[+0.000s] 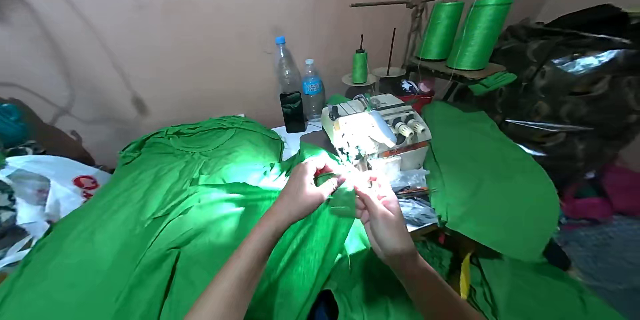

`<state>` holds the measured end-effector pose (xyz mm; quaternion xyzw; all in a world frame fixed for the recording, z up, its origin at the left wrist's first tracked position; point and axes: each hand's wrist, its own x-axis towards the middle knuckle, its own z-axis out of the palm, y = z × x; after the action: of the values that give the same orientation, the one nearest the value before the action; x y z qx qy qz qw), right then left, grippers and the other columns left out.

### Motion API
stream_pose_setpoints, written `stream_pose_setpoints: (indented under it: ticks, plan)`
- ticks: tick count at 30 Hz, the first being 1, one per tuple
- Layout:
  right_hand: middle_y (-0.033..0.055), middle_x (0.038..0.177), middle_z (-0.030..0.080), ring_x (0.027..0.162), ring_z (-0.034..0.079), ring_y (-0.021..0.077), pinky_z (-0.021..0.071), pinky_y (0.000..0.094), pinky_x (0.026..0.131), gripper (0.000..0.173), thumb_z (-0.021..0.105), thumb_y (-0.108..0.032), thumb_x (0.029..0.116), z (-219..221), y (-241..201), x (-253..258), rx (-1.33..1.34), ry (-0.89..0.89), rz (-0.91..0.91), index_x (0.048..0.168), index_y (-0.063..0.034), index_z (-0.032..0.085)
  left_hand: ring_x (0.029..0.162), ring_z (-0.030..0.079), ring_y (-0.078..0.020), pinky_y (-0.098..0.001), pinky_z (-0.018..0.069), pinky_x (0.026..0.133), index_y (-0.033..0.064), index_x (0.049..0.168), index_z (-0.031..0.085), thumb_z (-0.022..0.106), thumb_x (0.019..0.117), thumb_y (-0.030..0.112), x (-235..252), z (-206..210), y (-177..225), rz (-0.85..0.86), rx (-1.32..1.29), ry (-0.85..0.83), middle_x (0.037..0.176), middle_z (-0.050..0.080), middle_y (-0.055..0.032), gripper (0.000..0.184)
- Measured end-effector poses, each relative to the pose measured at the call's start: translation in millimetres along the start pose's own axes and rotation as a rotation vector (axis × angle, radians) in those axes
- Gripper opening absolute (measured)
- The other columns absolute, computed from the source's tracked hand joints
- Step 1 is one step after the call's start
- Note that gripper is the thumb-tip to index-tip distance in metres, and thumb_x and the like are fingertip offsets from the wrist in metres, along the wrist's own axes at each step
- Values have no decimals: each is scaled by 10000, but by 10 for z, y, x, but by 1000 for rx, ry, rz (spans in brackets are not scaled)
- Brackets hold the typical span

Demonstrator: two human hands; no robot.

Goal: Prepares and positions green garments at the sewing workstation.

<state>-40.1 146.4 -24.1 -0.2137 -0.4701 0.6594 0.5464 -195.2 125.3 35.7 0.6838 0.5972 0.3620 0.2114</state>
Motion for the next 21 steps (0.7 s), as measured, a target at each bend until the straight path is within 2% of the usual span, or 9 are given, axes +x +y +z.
stream_pose_setpoints:
  ticks: [2,4,7,9,11,13,15,19,21]
  plan:
    - [-84,776,665,675,639,-8,545,189,647,253,540,-35,979,-47,-15,-142,-158,-113,-97,1207,-38,431,788,563,9,-176,456,728,34,949,720,691,949,220,-39,-32,40,82,-1,114,863,655,8,189]
    - [-82,805,726,718,685,-25,575,178,668,305,616,-61,941,-76,-61,-348,-289,-224,-171,1215,9,503,822,557,51,-127,447,742,46,919,738,665,957,226,-81,-48,75,238,-4,201,871,638,33,198]
    - [-80,779,720,686,645,-81,550,120,651,134,639,-63,945,-94,-116,-527,-389,-229,-240,1044,24,666,876,580,22,-147,470,780,54,932,752,612,993,217,-21,-37,84,350,65,216,899,639,20,223]
    - [-83,706,681,614,603,-84,520,110,584,103,616,-70,958,-144,15,-442,-420,-139,-262,938,3,687,943,623,-150,-327,498,857,29,963,759,601,999,185,95,49,-10,248,174,158,926,662,-71,225]
    - [-39,737,677,637,608,-56,519,115,594,135,653,-114,934,-244,266,-280,-532,17,-270,868,-16,719,1098,648,-315,-475,484,998,-32,1062,742,592,996,127,233,156,-101,51,244,72,1077,701,-198,229]
    - [86,952,685,871,628,67,518,215,769,190,706,-205,891,-383,498,-184,-736,135,-281,865,-26,766,1184,627,-339,-478,448,1072,-44,1178,704,550,1029,121,347,254,-98,-166,282,34,1194,682,-230,270]
    - [200,1167,620,1132,569,252,464,408,982,226,723,-244,862,-486,611,-142,-806,141,-277,866,-24,772,1178,628,-348,-484,450,1059,-44,1209,683,537,1041,132,413,332,-97,-269,311,30,1199,677,-240,283]
    - [136,994,692,975,633,213,499,408,866,236,711,-242,886,-501,538,-67,-797,77,-169,896,-12,761,1219,599,-375,-509,414,1087,-56,1250,659,500,1057,136,486,431,-163,-274,391,-44,1232,660,-253,315]
    - [44,889,707,828,648,70,534,251,754,218,683,-242,912,-497,528,24,-769,80,-150,914,-35,752,1180,618,-360,-486,438,1062,-65,1218,670,529,1042,124,494,473,-212,-261,334,19,1195,670,-255,294]
